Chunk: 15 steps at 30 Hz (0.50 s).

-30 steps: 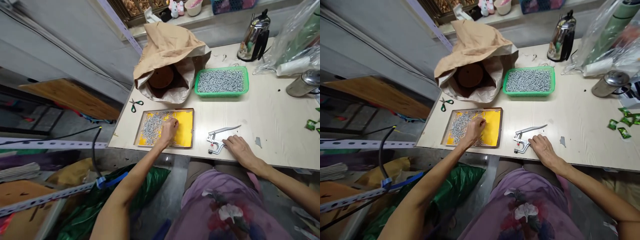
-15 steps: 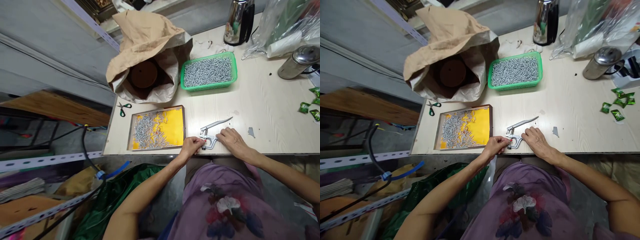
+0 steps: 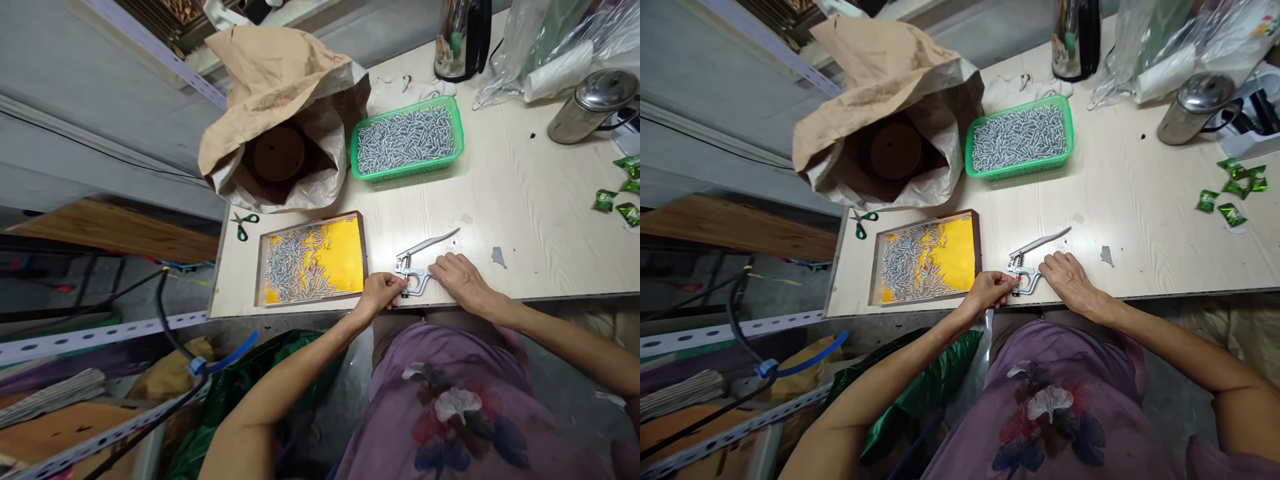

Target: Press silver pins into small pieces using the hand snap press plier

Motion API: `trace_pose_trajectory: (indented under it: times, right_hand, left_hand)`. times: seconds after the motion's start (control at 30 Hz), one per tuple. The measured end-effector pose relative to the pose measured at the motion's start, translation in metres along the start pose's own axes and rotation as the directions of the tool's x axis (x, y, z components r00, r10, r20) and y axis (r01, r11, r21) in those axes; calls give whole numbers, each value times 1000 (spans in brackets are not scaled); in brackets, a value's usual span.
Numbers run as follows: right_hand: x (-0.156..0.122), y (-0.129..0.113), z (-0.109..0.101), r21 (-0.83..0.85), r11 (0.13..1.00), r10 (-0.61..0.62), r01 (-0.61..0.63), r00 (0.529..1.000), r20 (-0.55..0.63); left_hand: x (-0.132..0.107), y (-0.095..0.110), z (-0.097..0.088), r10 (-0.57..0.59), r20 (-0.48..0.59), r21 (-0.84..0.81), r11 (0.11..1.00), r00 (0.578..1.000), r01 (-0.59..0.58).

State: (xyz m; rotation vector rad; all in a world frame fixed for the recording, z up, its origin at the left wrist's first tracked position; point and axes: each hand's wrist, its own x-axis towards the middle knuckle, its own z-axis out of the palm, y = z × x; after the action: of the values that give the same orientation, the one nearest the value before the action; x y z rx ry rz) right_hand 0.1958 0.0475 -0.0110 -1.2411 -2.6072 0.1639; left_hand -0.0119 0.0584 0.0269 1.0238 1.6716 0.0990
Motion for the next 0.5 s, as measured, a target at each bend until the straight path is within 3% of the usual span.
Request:
trace_pose_trajectory:
  times: [0.33, 0.5]
  right_hand:
    - [3, -3, -7, -38, 999, 42, -39, 993, 106]
    - [18, 3, -15, 60, 996, 46, -59, 981, 191]
  left_hand:
    - [9, -3, -4, -32, 95, 12, 999, 995, 31]
    - [12, -6, -4, -32, 93, -15, 999, 995, 33]
